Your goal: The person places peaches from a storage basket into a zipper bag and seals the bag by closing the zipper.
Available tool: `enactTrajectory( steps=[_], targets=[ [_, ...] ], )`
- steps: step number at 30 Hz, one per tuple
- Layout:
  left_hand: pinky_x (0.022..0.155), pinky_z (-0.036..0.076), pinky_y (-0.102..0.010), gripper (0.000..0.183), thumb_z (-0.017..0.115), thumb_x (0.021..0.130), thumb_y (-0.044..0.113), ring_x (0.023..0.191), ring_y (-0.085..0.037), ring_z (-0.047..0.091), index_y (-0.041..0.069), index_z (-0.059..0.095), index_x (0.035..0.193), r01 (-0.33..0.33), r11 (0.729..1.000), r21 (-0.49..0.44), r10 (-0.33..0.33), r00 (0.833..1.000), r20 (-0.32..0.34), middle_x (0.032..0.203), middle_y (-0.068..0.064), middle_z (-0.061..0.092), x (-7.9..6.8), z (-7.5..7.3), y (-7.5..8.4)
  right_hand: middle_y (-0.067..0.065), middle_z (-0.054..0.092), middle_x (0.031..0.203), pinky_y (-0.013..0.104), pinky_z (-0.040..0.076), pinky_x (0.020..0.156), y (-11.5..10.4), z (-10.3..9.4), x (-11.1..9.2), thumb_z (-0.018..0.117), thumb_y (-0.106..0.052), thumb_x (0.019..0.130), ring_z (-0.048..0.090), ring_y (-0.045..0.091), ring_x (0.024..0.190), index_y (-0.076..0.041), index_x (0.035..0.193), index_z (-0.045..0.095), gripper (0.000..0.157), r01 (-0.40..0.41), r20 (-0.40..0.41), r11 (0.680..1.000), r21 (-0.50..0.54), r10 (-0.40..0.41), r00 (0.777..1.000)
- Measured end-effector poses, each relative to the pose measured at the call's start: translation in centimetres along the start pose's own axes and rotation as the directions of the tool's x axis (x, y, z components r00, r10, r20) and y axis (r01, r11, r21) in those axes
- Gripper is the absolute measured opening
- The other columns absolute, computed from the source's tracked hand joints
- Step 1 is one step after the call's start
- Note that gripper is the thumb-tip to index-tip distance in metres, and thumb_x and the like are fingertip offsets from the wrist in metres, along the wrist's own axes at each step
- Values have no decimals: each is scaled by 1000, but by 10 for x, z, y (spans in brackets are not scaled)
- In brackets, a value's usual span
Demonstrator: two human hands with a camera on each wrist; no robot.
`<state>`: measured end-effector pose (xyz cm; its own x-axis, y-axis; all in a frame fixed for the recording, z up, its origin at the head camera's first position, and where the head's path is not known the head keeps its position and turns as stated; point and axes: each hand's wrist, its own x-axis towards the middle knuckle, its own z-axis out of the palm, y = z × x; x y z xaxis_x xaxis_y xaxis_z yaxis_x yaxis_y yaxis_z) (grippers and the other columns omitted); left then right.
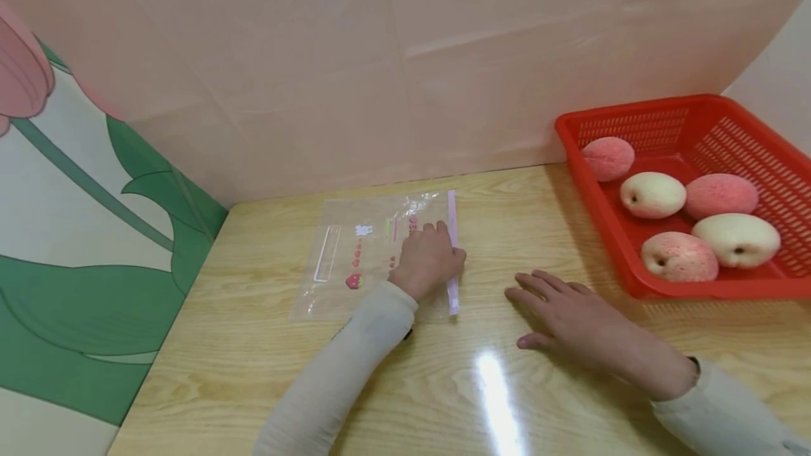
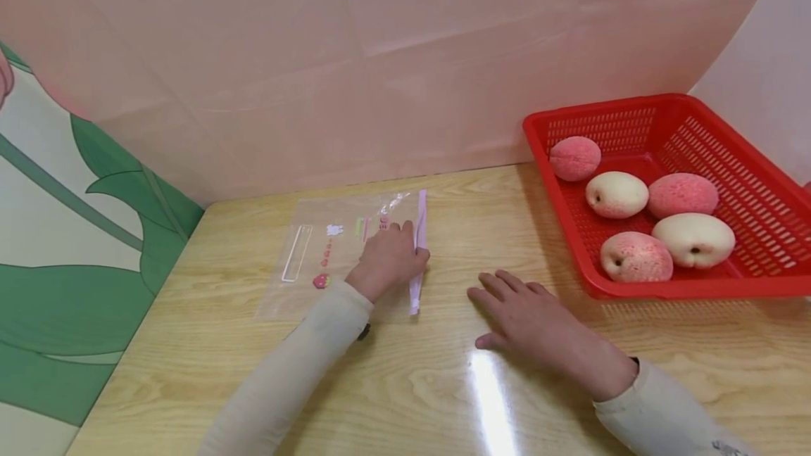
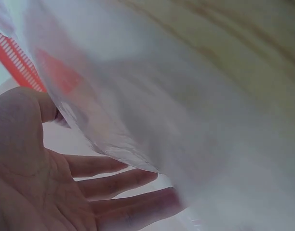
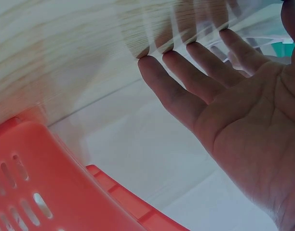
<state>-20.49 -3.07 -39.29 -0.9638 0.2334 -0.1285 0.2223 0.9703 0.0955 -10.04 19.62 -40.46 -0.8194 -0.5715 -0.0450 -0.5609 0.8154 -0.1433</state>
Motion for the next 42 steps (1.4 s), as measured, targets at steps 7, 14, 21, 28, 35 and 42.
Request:
enactTrajectory(
  steps=[7,14,21,28,35,42],
  targets=[
    [82,57,-38,56,52,92,35,105,-28,58,0,49,136,24,1000,2,-23,1000,-6,128,-12,53,2,0,2,14,49,150,64,45,98,0,-1,1,63,-59,88,44,40,138,-17,144,50,72,9,-10,1000,-7,-9,1000],
    [78,58,-38,59,51,92,27,95,-28,64,-1,39,143,50,999,-20,-51,998,-29,115,-14,60,4,-4,4,15,48,150,64,44,99,-1,-2,1,62,-61,87,42,41,139,-17,144,50,73,4,5,1000,9,-4,1000],
    [69,60,-37,36,50,100,28,83,-24,68,0,58,120,4,999,52,-1,998,-62,98,-11,68,5,-6,1,15,48,151,64,44,100,-1,-2,1,62,-59,88,42,41,140,-17,144,50,71,2,2,1000,13,-2,1000],
    [61,51,-35,30,49,99,33,74,-22,57,7,64,99,48,989,-141,-50,999,-13,98,-8,60,7,-11,-11,15,48,151,64,44,100,-1,-3,2,61,-60,89,42,42,140,-16,145,50,71,9,4,1000,9,-9,1000],
    [71,55,-34,33,54,98,34,88,-21,63,9,68,115,65,971,-230,-70,998,-10,116,-6,69,8,-16,-17,13,51,148,62,45,100,-2,-5,4,60,-57,91,46,39,137,-17,144,51,67,51,-47,998,-31,-53,997],
    [78,58,-37,30,58,94,22,100,-21,69,13,70,119,65,948,-312,-93,993,-76,123,-3,71,4,-17,-20,14,50,150,59,45,103,-5,-7,22,62,-50,94,43,39,141,-15,144,51,62,114,-127,991,-73,-123,984]
  ],
)
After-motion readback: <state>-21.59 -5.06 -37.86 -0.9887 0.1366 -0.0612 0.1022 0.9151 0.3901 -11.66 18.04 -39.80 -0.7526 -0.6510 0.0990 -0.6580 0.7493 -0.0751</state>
